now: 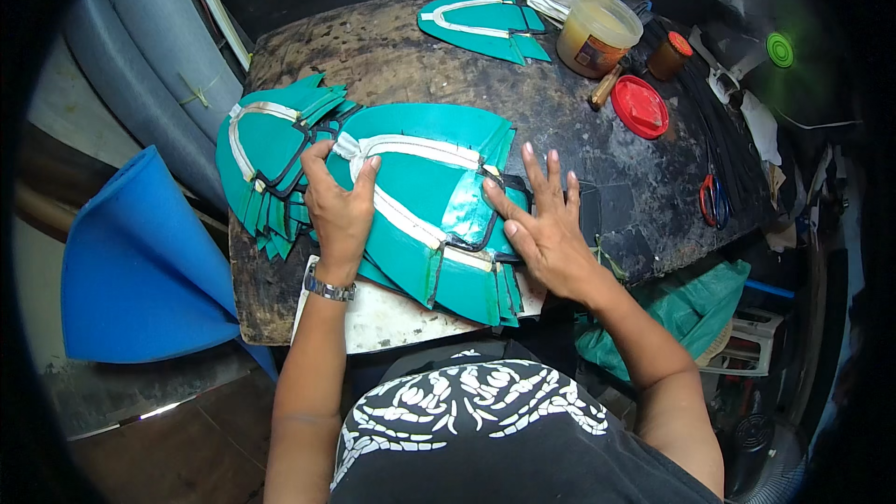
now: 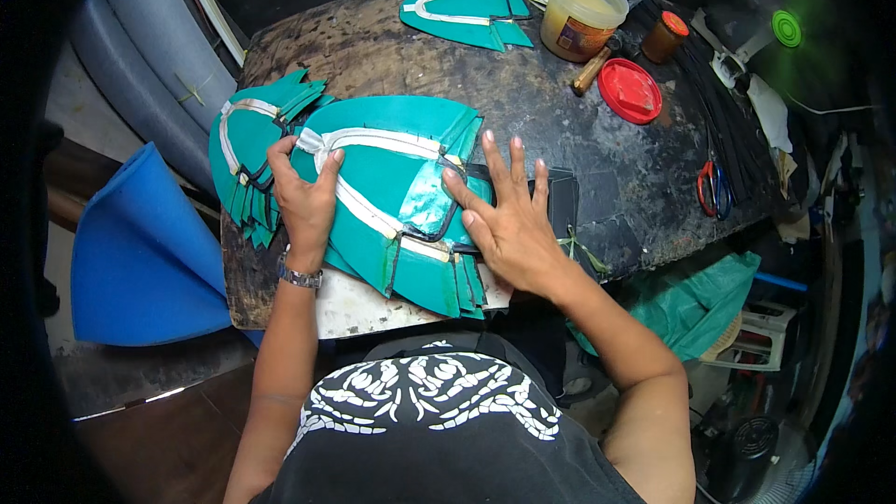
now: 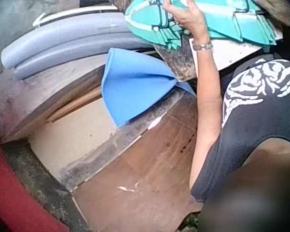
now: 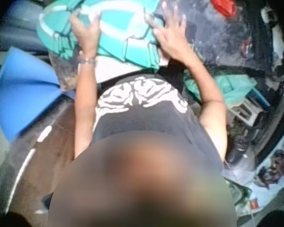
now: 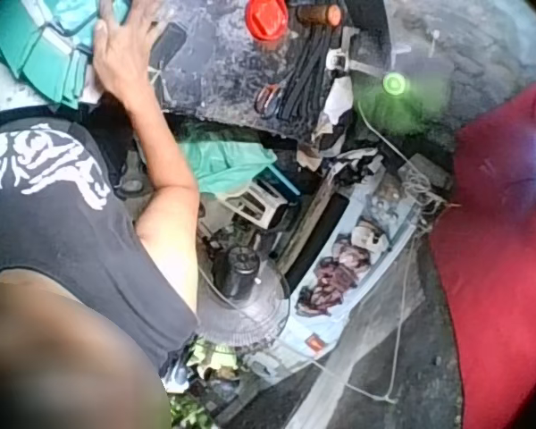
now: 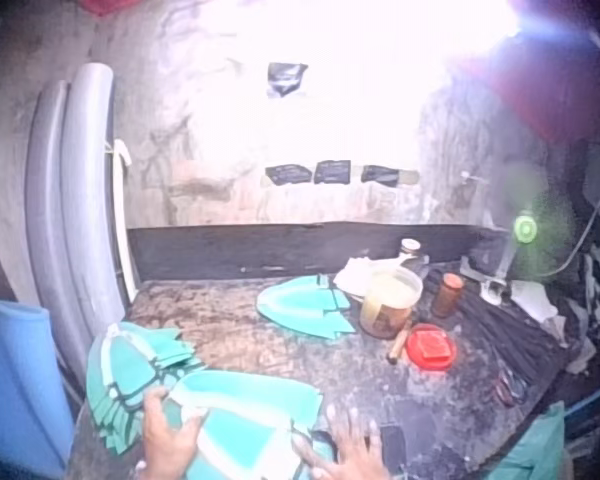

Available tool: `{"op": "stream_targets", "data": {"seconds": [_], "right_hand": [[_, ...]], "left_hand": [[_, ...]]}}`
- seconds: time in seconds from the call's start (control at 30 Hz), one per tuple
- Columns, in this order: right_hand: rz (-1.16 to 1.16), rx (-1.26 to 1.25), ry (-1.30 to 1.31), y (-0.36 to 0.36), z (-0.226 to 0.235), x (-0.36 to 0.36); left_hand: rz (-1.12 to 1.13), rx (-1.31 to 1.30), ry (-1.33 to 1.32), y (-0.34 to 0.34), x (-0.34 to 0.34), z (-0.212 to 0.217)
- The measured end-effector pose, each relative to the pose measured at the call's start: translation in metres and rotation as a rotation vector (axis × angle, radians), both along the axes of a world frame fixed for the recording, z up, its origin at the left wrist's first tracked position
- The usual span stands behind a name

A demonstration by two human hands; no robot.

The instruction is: The person repeatedly picks up green and black shoe insole-like parts from a table and stacks them into neat piles. The person handles the parts by hand, aligning edges and pressing them together to form organized stacks.

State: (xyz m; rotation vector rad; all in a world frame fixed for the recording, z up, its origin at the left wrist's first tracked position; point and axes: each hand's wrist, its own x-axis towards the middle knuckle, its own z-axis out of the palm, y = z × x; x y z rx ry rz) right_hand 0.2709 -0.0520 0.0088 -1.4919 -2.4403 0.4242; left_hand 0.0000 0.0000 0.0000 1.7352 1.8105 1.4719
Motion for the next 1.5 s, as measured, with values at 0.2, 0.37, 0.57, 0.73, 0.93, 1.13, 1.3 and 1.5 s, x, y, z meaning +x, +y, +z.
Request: {"op": "stream_targets", "data": {"seconds": [0.2, 0.37, 0.57, 0.73, 0.93, 1.13, 1.3, 1.5], "right_hand": [[0.059, -0.085, 0.043, -0.019, 0.008, -0.003], [-0.080, 0.075, -0.097, 0.003, 0.002, -0.008], [0.120, -0.069, -0.024, -0.013, 0.013, -0.008], [0.110, -0.416, 0.814, 0.006, 0.027, 0.023], [-0.065, -0.218, 1.150, 0.042, 0.021, 0.059], [-0.229, -0.135, 1.115, 0.079, 0.025, 0.086], [-0.211, -0.114, 0.944, 0.065, 0.028, 0.076], [-0.028, -0.089, 0.583, 0.022, 0.025, 0.040]], "left_hand": [[0.011, 0.002, -0.011, -0.001, 0.003, -0.002], [-0.002, 0.079, -0.009, 0.002, 0.000, -0.005], [-0.046, 0.108, -0.049, 0.005, -0.008, 0.002], [-0.227, -0.181, -0.758, 0.039, -0.016, 0.039], [-0.210, -0.121, -1.204, 0.207, -0.001, 0.022], [0.032, -0.112, -1.284, 0.301, 0.060, -0.025], [-0.100, -0.228, -0.842, 0.311, 0.065, -0.045], [-0.416, -0.286, 0.045, 0.237, 0.042, 0.022]]}}
